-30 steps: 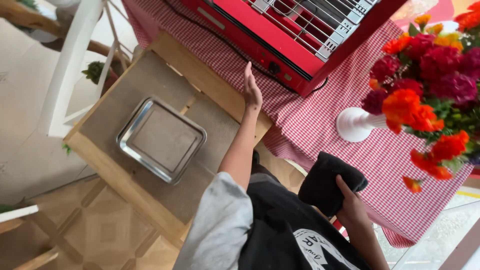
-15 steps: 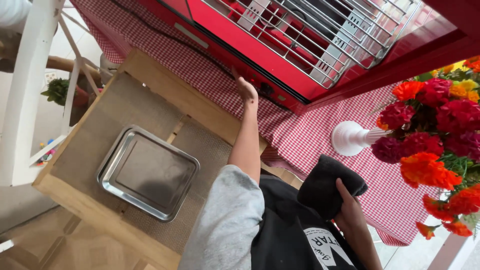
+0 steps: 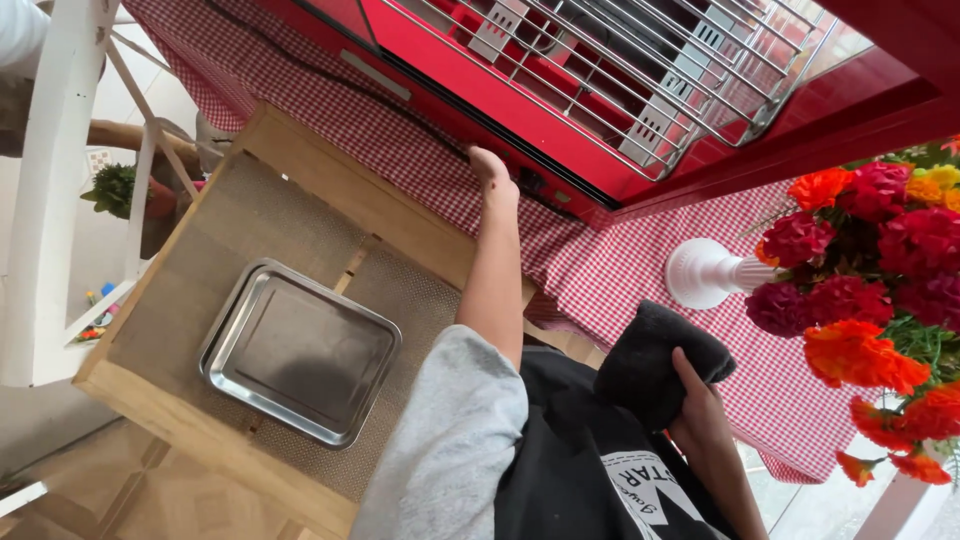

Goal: The recorder wipes down a food display case and organizes metal trays.

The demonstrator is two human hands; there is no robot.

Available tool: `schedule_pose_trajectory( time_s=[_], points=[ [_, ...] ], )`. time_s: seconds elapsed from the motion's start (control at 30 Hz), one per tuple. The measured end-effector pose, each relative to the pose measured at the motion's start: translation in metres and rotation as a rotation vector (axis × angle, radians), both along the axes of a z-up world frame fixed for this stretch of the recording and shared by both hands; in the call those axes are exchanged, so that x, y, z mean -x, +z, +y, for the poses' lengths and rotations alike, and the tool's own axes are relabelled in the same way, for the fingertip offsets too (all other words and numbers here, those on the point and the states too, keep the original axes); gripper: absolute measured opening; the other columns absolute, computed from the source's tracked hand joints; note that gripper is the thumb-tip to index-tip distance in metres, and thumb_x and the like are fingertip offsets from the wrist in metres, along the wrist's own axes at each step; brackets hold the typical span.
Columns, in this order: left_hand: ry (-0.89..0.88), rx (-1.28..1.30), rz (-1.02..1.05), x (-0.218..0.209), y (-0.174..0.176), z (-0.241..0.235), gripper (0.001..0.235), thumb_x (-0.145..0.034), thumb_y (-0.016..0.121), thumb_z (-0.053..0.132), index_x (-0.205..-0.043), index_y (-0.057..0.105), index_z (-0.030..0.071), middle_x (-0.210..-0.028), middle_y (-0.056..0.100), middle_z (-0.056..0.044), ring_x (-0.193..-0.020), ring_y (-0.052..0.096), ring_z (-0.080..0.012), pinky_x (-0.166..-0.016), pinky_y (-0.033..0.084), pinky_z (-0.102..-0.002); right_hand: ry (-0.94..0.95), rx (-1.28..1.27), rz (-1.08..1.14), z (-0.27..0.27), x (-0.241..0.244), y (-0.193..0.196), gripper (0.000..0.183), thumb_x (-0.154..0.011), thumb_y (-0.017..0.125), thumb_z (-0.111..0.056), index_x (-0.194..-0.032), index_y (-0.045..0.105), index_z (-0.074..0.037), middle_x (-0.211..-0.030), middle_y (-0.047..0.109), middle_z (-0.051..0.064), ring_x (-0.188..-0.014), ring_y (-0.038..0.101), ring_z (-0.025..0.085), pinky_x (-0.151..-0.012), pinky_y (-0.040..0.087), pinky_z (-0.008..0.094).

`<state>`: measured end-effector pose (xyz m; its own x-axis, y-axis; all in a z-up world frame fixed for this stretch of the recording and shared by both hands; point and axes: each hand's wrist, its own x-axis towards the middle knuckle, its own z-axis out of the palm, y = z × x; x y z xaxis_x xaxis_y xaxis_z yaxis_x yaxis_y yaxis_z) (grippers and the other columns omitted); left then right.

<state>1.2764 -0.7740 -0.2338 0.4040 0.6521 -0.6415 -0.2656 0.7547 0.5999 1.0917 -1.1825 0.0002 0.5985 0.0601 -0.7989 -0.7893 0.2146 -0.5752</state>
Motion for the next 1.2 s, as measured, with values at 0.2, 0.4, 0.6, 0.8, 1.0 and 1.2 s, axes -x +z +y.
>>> schedule_pose_trajectory(
  time_s=[0.2,0.4,0.6,0.8,1.0,1.2],
  points=[
    [-0.017,0.09,-0.279,0.015,-0.026,0.015,0.057,-0.103,0.028,0.034,-0.14,0.055,0.001,-0.139,0.061,-0.017,-0.122,0.057,-0.0299,-0.105,0.045,-0.047,0.002,-0.066,-0.033,0.003,-0.003,-0.007,0.043,-0.101,0.061,-0.026,-0.134,0.057,0.001,-0.122,0.07,0.015,-0.105,0.071,0.027,-0.093,0.058,0.041],
    [0.001,0.254,-0.323,0.039,-0.001,-0.003,0.046,-0.103,0.032,0.036,-0.129,0.061,0.011,-0.113,0.067,-0.005,-0.099,0.059,-0.0206,-0.091,0.048,-0.04,0.036,-0.078,-0.046,0.004,-0.007,-0.01,0.045,-0.101,0.062,-0.027,-0.137,0.057,0.0,-0.125,0.069,0.015,-0.108,0.07,0.027,-0.096,0.057,0.041],
    [-0.084,0.216,-0.306,0.038,-0.021,-0.008,0.05,-0.105,0.031,0.041,-0.131,0.06,0.009,-0.114,0.063,-0.004,-0.101,0.053,-0.0193,-0.094,0.04,-0.038,0.075,-0.067,-0.055,0.006,-0.007,-0.01,0.046,-0.101,0.062,-0.028,-0.137,0.056,0.002,-0.125,0.069,0.016,-0.108,0.069,0.028,-0.096,0.057,0.042],
    [-0.05,0.275,-0.335,0.04,-0.009,-0.01,0.056,-0.104,0.029,0.042,-0.135,0.057,0.005,-0.122,0.061,-0.009,-0.109,0.056,-0.0226,-0.102,0.044,-0.041,0.082,-0.034,-0.049,0.008,-0.007,-0.008,0.048,-0.101,0.062,-0.028,-0.137,0.056,0.002,-0.125,0.069,0.016,-0.106,0.07,0.028,-0.094,0.058,0.043],
    [-0.045,0.233,-0.303,0.045,0.019,-0.016,0.057,-0.105,0.029,0.039,-0.14,0.054,0.001,-0.127,0.059,-0.012,-0.114,0.055,-0.0235,-0.107,0.043,-0.042,0.081,-0.034,-0.061,0.01,-0.006,0.0,0.046,-0.1,0.062,-0.027,-0.137,0.056,0.0,-0.124,0.069,0.014,-0.107,0.07,0.027,-0.094,0.057,0.041],
    [-0.055,0.217,-0.28,0.048,0.028,-0.017,0.055,-0.105,0.029,0.037,-0.139,0.053,0.001,-0.129,0.057,-0.013,-0.117,0.054,-0.0242,-0.108,0.042,-0.043,0.069,-0.065,-0.056,0.007,-0.004,-0.004,0.043,-0.102,0.062,-0.026,-0.135,0.058,0.002,-0.123,0.07,0.016,-0.106,0.07,0.028,-0.093,0.058,0.041]
  ],
)
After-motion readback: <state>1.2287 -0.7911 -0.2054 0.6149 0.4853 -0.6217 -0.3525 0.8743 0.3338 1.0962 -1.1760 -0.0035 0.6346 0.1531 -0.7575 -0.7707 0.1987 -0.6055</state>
